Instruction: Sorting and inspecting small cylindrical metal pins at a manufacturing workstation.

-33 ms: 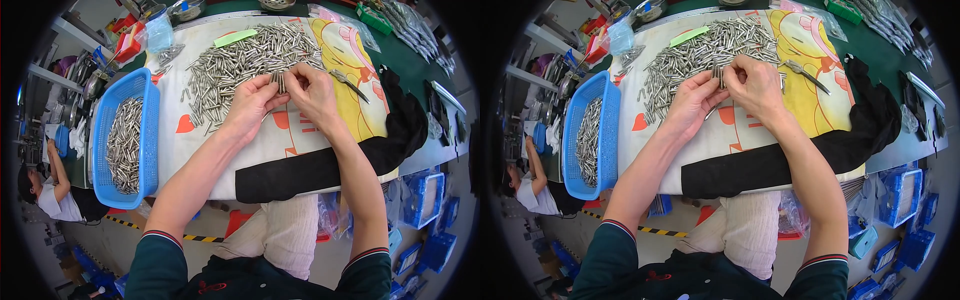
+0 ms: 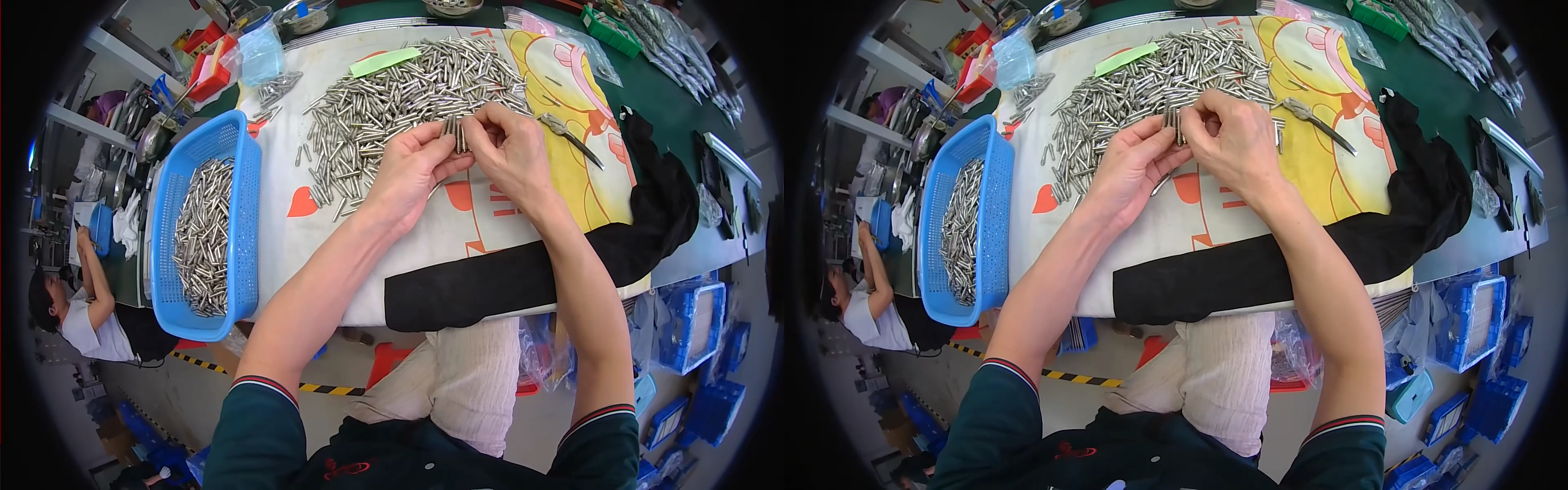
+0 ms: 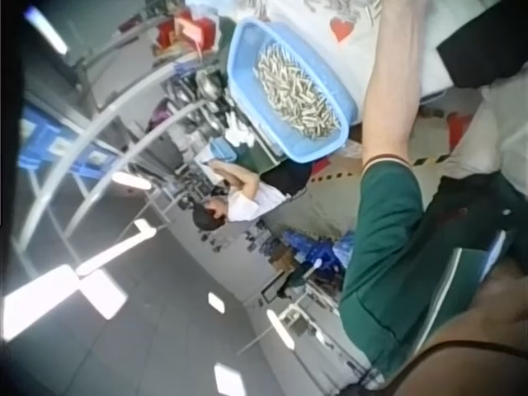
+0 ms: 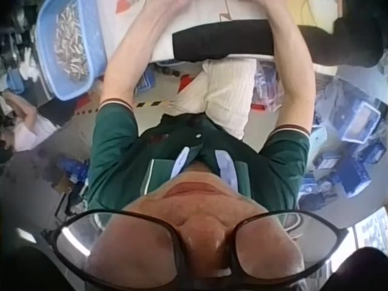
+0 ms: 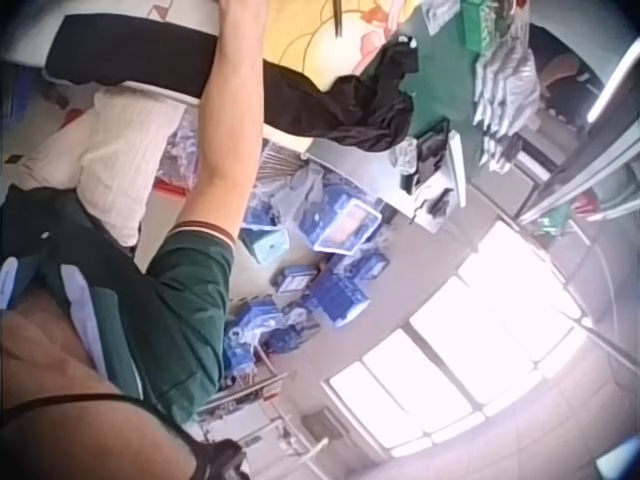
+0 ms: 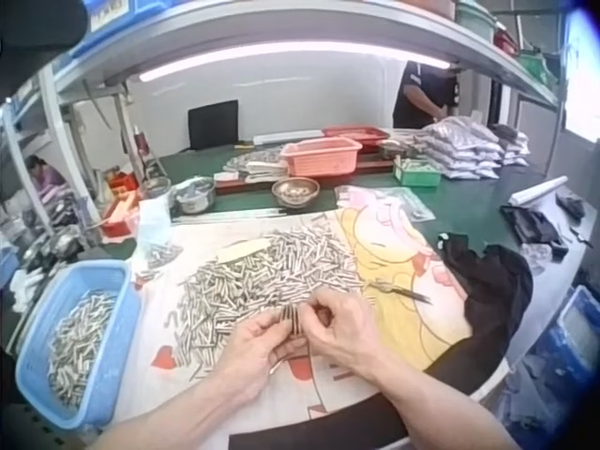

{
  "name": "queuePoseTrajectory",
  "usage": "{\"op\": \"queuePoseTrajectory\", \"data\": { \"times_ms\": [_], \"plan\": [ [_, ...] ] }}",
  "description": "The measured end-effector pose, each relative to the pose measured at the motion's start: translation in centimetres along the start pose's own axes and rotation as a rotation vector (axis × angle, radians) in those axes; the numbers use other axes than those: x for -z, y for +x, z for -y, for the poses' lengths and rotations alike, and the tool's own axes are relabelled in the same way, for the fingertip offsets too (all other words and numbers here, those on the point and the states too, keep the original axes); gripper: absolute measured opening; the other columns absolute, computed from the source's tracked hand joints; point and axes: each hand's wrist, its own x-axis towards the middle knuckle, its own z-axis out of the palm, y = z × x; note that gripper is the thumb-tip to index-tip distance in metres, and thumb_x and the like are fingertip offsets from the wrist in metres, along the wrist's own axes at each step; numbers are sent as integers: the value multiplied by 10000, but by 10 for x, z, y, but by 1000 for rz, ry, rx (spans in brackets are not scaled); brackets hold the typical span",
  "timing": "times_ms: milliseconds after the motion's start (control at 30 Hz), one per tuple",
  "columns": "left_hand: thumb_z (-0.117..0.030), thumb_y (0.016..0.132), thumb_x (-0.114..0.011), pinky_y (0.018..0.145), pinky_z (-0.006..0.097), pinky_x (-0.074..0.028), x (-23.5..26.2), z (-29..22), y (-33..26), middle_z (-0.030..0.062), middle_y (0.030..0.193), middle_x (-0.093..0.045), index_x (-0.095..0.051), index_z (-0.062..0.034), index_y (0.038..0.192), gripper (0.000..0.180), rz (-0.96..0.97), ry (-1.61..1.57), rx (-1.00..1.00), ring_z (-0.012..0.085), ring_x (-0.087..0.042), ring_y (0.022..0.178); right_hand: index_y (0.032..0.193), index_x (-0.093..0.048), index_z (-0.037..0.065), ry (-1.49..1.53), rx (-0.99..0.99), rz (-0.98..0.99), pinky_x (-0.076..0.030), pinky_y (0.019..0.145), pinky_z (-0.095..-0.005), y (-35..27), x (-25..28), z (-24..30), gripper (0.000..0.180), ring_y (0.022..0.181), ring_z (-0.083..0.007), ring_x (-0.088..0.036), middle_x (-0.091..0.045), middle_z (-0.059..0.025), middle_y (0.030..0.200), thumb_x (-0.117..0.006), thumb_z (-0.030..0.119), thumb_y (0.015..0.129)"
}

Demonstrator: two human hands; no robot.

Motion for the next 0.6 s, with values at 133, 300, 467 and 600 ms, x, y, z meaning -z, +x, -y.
{"op": "queuePoseTrajectory", "data": {
  "times_ms": [133, 300, 467, 600],
  "plan": [
    [-62, 940, -455, 842, 255, -529, -1, -2, -1, 78, 1032, -607, -574, 29, 1071, 199, -5, 1, 3, 127, -610, 907, 682, -603, 35, 10, -46, 40, -413, 469, -319, 0, 1, 0, 178, 449, -180, -520, -524, -52, 502, -636, 194, 756],
    [-71, 949, -442, 852, 272, -527, 1, -1, 0, 84, 1042, -602, -554, 24, 1096, 208, 20, -40, 25, 140, -614, 914, 776, -643, 38, 53, 29, -1, -435, 513, -303, 1, 2, 3, 118, 535, -176, -539, -557, -67, 643, -611, 151, 766],
    [-95, 958, -431, 866, 298, -522, 1, -2, -1, 86, 1024, -607, -549, 12, 1097, 211, 53, -81, 59, 149, -620, 909, 869, -673, 42, 80, 101, 38, -465, 550, -301, 1, 3, 1, 149, 598, -195, -568, -583, -88, 761, -573, 102, 775],
    [-115, 964, -423, 877, 313, -519, 7, 1, 1, 85, 1018, -612, -544, 14, 1084, 214, 129, -137, 84, 156, -625, 903, 843, -688, 44, 114, 117, 7, -479, 570, -302, 1, 4, 2, 168, 610, -203, -579, -582, -91, 746, -546, 82, 762]
  ]
}}
